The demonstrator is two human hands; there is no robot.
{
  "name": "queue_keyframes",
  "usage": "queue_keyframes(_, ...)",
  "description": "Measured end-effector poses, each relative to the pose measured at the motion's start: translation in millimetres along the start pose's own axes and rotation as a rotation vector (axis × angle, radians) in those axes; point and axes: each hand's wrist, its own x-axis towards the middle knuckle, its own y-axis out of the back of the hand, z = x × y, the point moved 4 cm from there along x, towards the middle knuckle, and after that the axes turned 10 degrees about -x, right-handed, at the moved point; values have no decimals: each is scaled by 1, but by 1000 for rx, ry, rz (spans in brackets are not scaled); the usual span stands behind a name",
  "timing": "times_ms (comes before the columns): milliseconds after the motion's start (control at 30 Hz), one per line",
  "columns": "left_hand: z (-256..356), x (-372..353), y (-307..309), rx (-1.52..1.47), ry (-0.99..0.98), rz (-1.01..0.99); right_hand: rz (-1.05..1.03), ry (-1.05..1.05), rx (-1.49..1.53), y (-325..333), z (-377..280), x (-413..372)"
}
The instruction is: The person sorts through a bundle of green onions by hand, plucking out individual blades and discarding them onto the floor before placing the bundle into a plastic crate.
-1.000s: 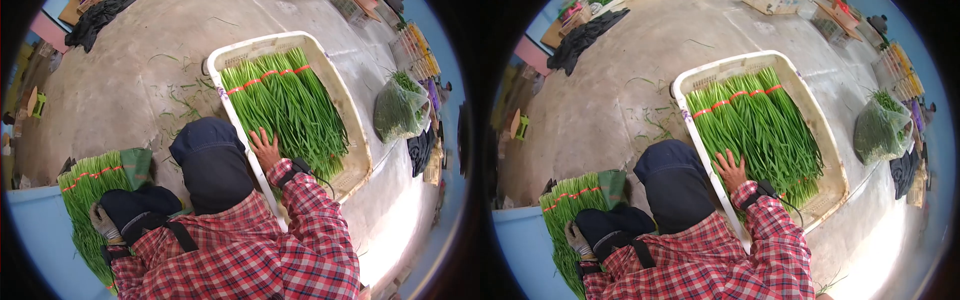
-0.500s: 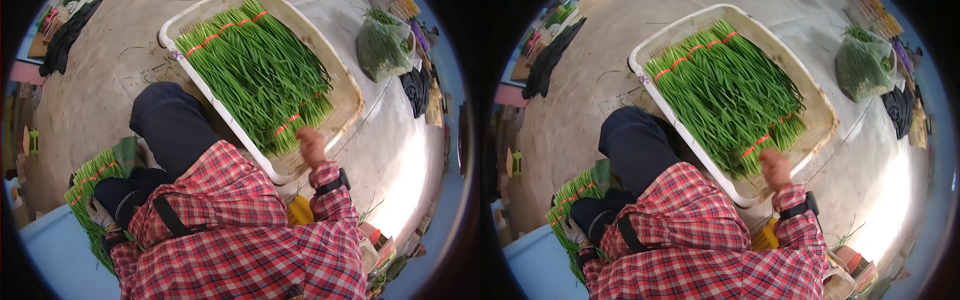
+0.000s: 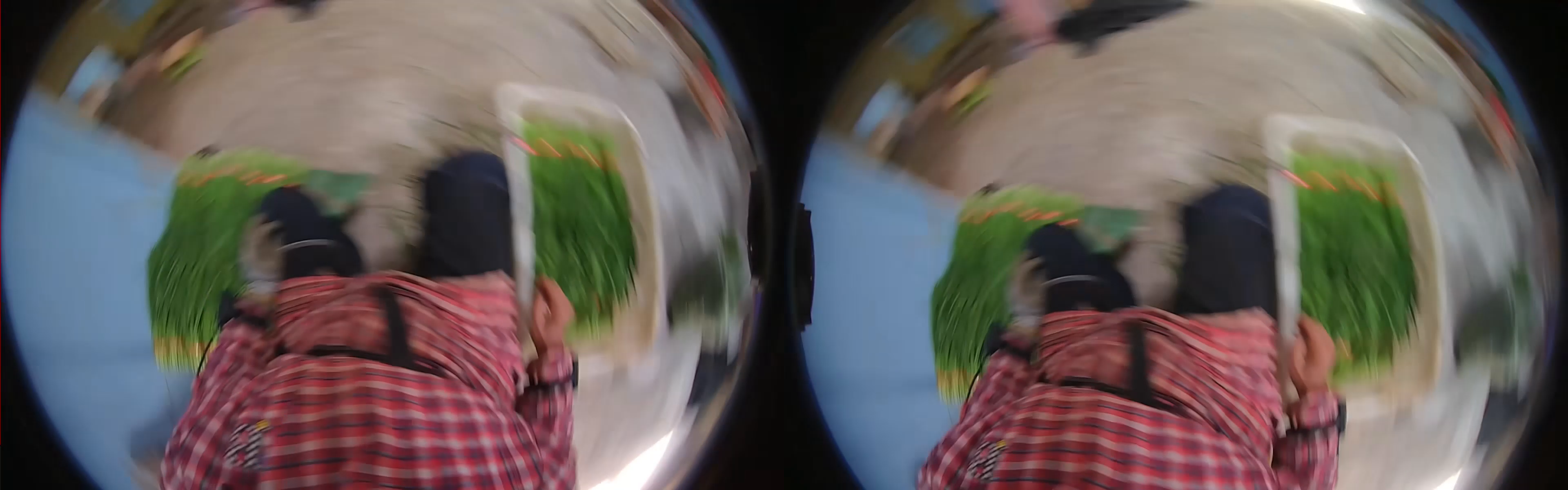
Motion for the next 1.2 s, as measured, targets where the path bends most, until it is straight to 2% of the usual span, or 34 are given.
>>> queue_keyframes(33,13,-18,5,229,-88,127,-30,78,47,-4,-2,8)
queue_keyframes(67,48,-37,10,350,-42,159,-112,94,30,7,-23,22)
queue_keyframes(100,63,-58,16,329,37,230,-107,229,-21,11,-39,41)
queue_keyframes(133,70,-82,23,220,225,275,-78,351,-79,14,-53,57)
queue_keyframes(167,77,-105,28,72,381,302,-187,347,-84,14,-52,72)
queue_keyframes(200,80,-132,37,83,400,379,-218,390,-172,19,-64,90)
queue_keyframes(267,41,-197,38,145,544,429,-191,603,-344,1,-65,110)
queue_keyframes(300,29,-223,40,67,654,529,-235,610,-427,-5,-60,124)
queue_keyframes(333,6,-247,45,59,671,560,-277,620,-507,-15,-60,139)
queue_keyframes(400,-52,-313,54,46,874,767,-340,618,-541,-26,-74,159)
queue_keyframes(433,-68,-337,59,42,904,804,-348,553,-548,-31,-68,169)
queue_keyframes(500,-103,-391,85,-84,1259,954,-415,426,-492,-44,-41,191)
queue_keyframes(533,-121,-418,93,-84,1281,984,-476,358,-449,-51,-34,202)
queue_keyframes(600,-154,-471,103,-53,1347,1282,-511,285,-476,-53,-26,220)
queue_keyframes(633,-157,-478,113,-102,1302,1361,-507,250,-517,-54,-26,226)
queue_keyframes(667,-162,-483,124,-102,1303,1379,-509,231,-556,-57,-28,230)
queue_keyframes(733,-127,-453,177,313,1085,1388,-494,178,-623,-63,-39,233)
queue_keyframes(800,-99,-419,237,449,903,1413,-482,135,-704,-65,-42,238)
queue_keyframes(933,-71,-381,357,757,760,1350,-478,84,-781,-83,-61,244)
queue_keyframes(1033,-87,-389,427,863,839,1303,-479,57,-830,-94,-72,242)
queue_keyframes(1100,-95,-395,467,929,1159,1176,-480,32,-849,-101,-77,244)
queue_keyframes(1133,-95,-396,483,928,1149,1171,-474,14,-869,-102,-79,242)
queue_keyframes(1200,-100,-400,511,1085,1259,1014,-483,-14,-895,-109,-81,239)
